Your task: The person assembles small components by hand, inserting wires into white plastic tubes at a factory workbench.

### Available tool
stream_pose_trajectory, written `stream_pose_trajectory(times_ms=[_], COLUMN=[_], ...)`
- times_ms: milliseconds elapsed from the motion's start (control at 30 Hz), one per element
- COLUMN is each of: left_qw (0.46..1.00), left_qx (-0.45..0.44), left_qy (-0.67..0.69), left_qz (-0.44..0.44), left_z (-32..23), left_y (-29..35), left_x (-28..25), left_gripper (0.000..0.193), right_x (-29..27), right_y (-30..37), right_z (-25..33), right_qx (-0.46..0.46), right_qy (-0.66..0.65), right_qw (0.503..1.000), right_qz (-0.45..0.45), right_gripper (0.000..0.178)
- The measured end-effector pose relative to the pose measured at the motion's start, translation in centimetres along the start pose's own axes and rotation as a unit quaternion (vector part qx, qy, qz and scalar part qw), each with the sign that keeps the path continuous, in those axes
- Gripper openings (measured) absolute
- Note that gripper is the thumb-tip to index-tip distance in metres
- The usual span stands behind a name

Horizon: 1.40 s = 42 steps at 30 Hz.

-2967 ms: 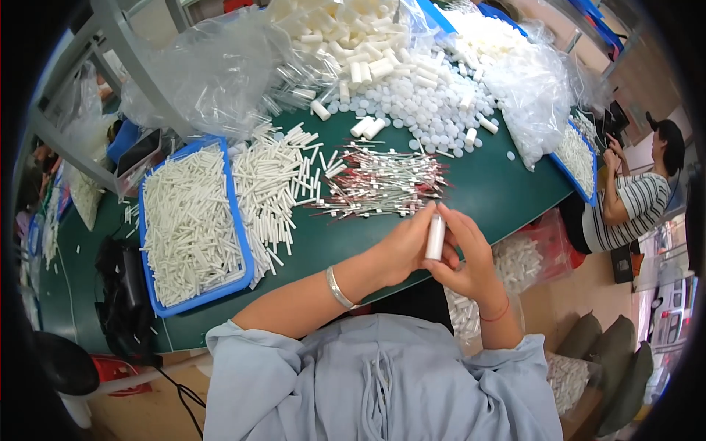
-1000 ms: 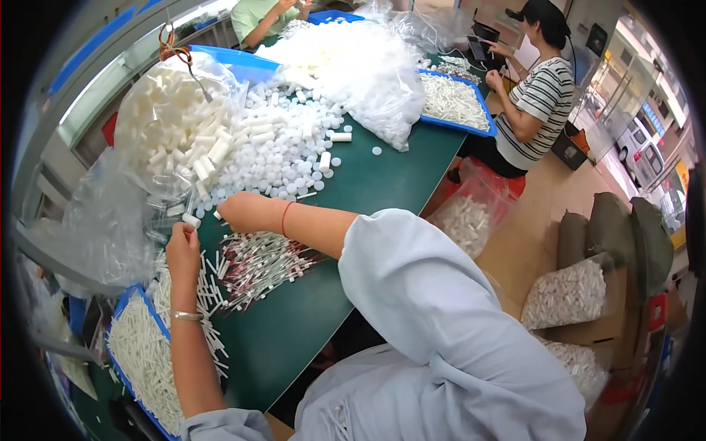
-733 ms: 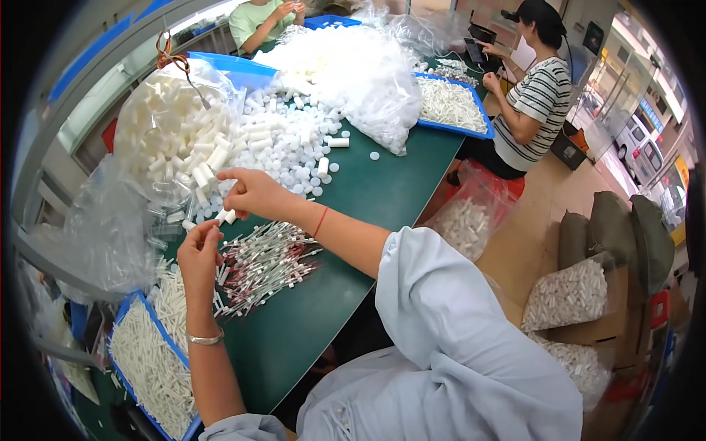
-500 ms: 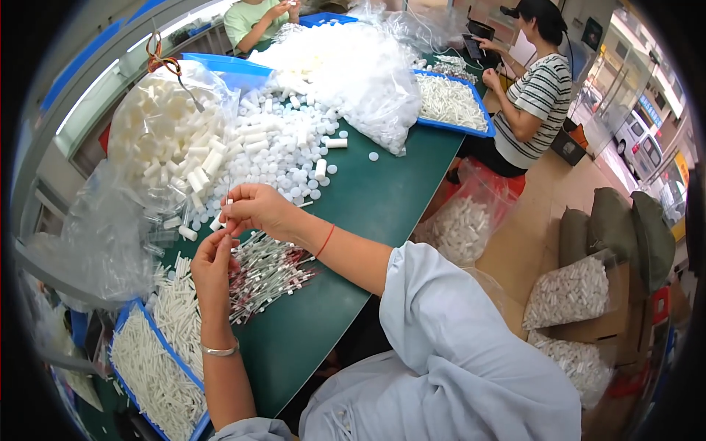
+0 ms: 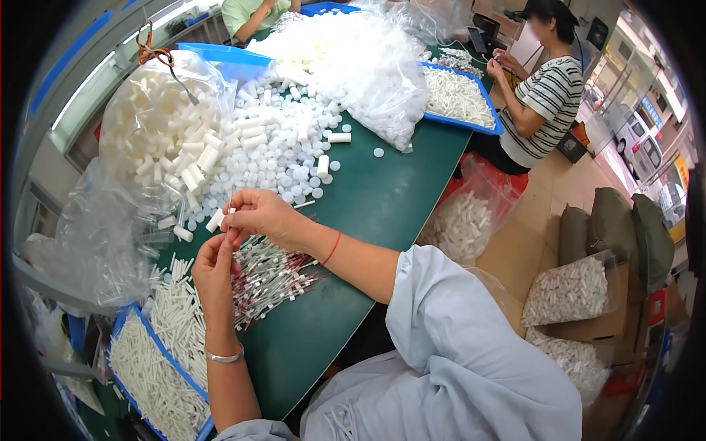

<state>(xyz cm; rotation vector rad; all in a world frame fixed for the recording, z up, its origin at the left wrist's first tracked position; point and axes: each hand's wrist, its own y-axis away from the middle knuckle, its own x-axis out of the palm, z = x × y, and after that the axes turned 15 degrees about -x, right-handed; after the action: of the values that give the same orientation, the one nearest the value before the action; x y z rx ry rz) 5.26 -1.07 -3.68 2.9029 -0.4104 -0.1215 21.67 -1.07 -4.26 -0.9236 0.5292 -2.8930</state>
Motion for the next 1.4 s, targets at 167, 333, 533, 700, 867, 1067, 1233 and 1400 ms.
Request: stream_pose_trajectory(times_ms=[167, 333, 533, 700, 867, 1067, 1233, 1400], left_qw=[1.0, 0.997, 0.999, 0.995, 0.992, 0.986, 0.973, 0.976], left_qx=[-0.018, -0.023, -0.022, 0.059, 0.085, -0.116, -0.146, -0.129], left_qy=[0.004, 0.051, 0.029, -0.049, -0.065, 0.062, 0.094, 0.101], left_qz=[-0.008, 0.052, 0.039, -0.058, -0.062, 0.105, 0.155, 0.144], left_z=[-0.1, 0.4, -0.6, -0.1, 0.0, -1.4, -1.1, -1.6], left_y=[0.0, -0.4, 0.1, 0.5, 0.4, 0.0, 0.1, 0.2], left_x=[0.1, -1.1, -0.7, 0.2, 0.1, -2.0, -3.2, -1.7], left_gripper=[0.02, 0.019, 0.018, 0.018, 0.021, 0.027, 0.025, 0.022], right_x=[-0.4, 0.2, 0.0, -0.3, -0.3, -0.1, 0.5, 0.8], right_y=[0.3, 0.7, 0.7, 0.7, 0.9, 1.2, 0.9, 1.3], right_z=[-0.8, 0.0, -0.1, -1.3, -1.2, -0.3, -1.2, 0.6], right_qx=[-0.061, -0.071, -0.082, -0.088, -0.085, -0.102, -0.066, 0.004], right_qy=[0.172, 0.197, 0.136, 0.169, 0.178, 0.148, 0.148, 0.134], right_qw=[0.981, 0.971, 0.986, 0.981, 0.98, 0.983, 0.985, 0.99], right_qz=[0.064, 0.111, 0.048, 0.027, 0.023, 0.046, 0.06, 0.033], right_gripper=[0.016, 0.017, 0.018, 0.017, 0.015, 0.012, 0.012, 0.017])
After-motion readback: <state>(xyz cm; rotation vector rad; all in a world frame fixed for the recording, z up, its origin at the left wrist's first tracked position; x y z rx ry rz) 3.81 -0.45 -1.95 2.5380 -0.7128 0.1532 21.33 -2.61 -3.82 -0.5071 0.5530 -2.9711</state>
